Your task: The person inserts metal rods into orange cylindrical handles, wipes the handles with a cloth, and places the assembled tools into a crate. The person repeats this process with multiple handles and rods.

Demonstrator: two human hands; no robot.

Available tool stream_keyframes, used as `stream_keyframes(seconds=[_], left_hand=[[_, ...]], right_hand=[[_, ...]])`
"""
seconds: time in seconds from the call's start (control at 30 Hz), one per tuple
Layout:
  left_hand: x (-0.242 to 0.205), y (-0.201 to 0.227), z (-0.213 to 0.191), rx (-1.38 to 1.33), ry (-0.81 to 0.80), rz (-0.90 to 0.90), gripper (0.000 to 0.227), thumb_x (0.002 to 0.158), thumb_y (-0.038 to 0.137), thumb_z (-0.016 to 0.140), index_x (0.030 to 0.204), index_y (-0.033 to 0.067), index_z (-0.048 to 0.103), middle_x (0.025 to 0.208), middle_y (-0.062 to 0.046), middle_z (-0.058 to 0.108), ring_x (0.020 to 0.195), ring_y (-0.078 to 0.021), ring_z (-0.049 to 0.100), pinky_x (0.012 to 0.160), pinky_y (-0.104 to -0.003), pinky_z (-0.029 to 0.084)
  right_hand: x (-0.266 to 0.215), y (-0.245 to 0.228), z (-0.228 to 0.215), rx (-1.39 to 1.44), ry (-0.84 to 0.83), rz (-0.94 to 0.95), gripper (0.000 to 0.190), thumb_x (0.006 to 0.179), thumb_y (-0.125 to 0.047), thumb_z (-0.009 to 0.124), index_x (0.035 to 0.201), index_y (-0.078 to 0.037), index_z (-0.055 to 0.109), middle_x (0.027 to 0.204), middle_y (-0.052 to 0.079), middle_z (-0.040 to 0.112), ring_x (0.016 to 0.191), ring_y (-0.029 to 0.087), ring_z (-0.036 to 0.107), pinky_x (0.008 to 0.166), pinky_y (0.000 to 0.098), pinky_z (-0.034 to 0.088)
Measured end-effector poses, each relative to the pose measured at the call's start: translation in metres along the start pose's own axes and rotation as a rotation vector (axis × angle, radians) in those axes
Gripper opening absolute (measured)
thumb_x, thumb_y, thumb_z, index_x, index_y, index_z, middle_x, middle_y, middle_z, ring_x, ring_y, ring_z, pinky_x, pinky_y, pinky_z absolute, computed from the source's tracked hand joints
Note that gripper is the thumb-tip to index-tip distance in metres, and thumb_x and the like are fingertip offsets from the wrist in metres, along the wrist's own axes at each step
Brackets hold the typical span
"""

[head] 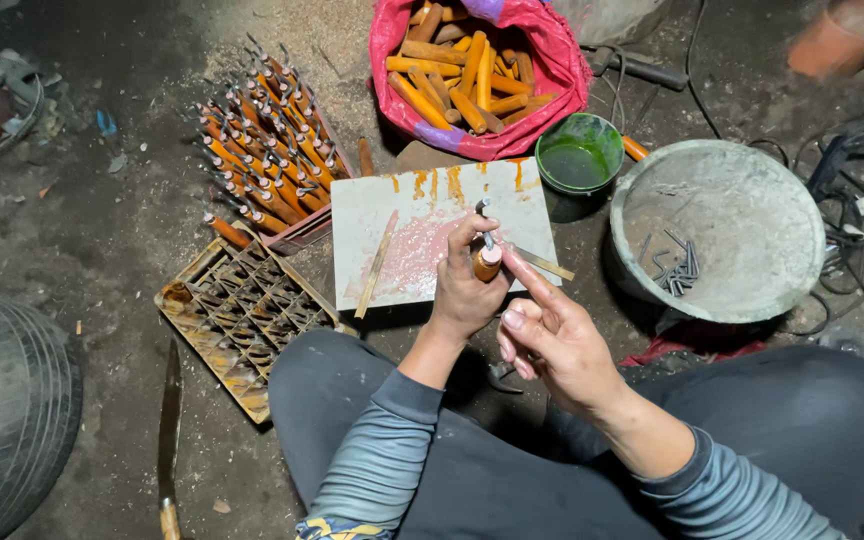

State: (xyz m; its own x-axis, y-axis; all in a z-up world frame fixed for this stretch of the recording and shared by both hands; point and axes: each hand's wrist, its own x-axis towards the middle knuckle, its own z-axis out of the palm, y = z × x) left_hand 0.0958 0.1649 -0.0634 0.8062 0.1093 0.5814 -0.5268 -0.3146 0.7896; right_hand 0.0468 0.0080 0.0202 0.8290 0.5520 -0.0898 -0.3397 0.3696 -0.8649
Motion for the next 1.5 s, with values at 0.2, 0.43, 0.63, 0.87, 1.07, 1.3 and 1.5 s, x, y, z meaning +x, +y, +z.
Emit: stream_keyframes(seconds=[0.2, 0.43, 0.63, 0.87, 1.07, 1.3, 1.5], left_hand=[[0.003, 0.003, 0.002, 0.056, -0.036, 0.064, 0.063, 0.088, -0.004, 0.076, 0.137, 0.0115, 0.040, 0.119, -0.012, 0.066, 0.095, -0.0247, 0.075, 0.082, -0.034, 0.060], [0.004, 0.004, -0.003, 0.026, -0.075, 0.075, 0.066, 0.088, -0.004, 0.076, 0.140, 0.0108, 0.038, 0.117, -0.012, 0.068, 0.103, -0.0271, 0.077, 0.086, -0.035, 0.062], [0.003, 0.002, -0.006, -0.008, -0.087, 0.054, 0.064, 0.092, -0.005, 0.074, 0.141, 0.0109, 0.037, 0.114, -0.010, 0.068, 0.096, -0.0241, 0.077, 0.086, -0.034, 0.061], [0.004, 0.002, -0.003, 0.011, -0.070, 0.079, 0.062, 0.093, -0.003, 0.076, 0.140, 0.0101, 0.038, 0.113, -0.010, 0.067, 0.092, -0.0199, 0.076, 0.081, -0.031, 0.061], [0.003, -0.001, -0.004, -0.013, -0.129, 0.077, 0.065, 0.089, -0.002, 0.074, 0.141, 0.0100, 0.037, 0.111, -0.009, 0.068, 0.097, -0.0210, 0.076, 0.084, -0.033, 0.062], [0.001, -0.003, 0.003, 0.020, -0.085, 0.055, 0.060, 0.094, 0.000, 0.075, 0.140, 0.0111, 0.038, 0.120, -0.012, 0.065, 0.091, -0.0196, 0.073, 0.081, -0.032, 0.060], [-0.004, 0.001, 0.005, -0.067, -0.067, -0.084, 0.059, 0.096, 0.002, 0.074, 0.143, 0.0138, 0.040, 0.105, -0.006, 0.069, 0.092, -0.0157, 0.072, 0.084, -0.031, 0.059]], right_hand=[[-0.004, 0.002, -0.009, -0.108, 0.003, -0.050, 0.072, 0.101, -0.011, 0.056, 0.166, -0.011, 0.025, 0.076, 0.005, 0.059, 0.062, 0.009, 0.053, 0.052, 0.0226, 0.045], [-0.001, 0.000, -0.009, -0.856, 0.116, -0.319, 0.068, 0.099, -0.012, 0.065, 0.161, -0.011, 0.039, 0.065, 0.005, 0.050, 0.059, 0.012, 0.048, 0.059, 0.0271, 0.047], [0.007, -0.009, -0.005, -1.387, 0.210, -0.700, 0.058, 0.096, -0.011, 0.069, 0.151, -0.010, 0.049, 0.084, 0.014, 0.069, 0.070, 0.029, 0.068, 0.064, 0.0382, 0.053], [0.005, -0.011, -0.004, -1.140, 0.294, -0.553, 0.058, 0.095, -0.008, 0.069, 0.150, -0.001, 0.051, 0.087, 0.015, 0.068, 0.070, 0.024, 0.067, 0.069, 0.0343, 0.055], [0.009, -0.007, -0.006, -1.135, 0.236, -0.707, 0.049, 0.099, -0.007, 0.067, 0.145, 0.000, 0.052, 0.125, 0.022, 0.069, 0.094, 0.025, 0.071, 0.085, 0.0349, 0.057], [0.008, -0.010, -0.002, -1.127, 0.177, -0.809, 0.054, 0.097, -0.005, 0.065, 0.148, -0.002, 0.047, 0.124, 0.024, 0.065, 0.106, 0.034, 0.070, 0.089, 0.0389, 0.055], [0.012, -0.005, 0.001, -1.292, 0.234, -0.713, 0.065, 0.095, -0.015, 0.070, 0.153, -0.005, 0.044, 0.114, 0.018, 0.064, 0.090, 0.031, 0.068, 0.075, 0.0378, 0.056]])
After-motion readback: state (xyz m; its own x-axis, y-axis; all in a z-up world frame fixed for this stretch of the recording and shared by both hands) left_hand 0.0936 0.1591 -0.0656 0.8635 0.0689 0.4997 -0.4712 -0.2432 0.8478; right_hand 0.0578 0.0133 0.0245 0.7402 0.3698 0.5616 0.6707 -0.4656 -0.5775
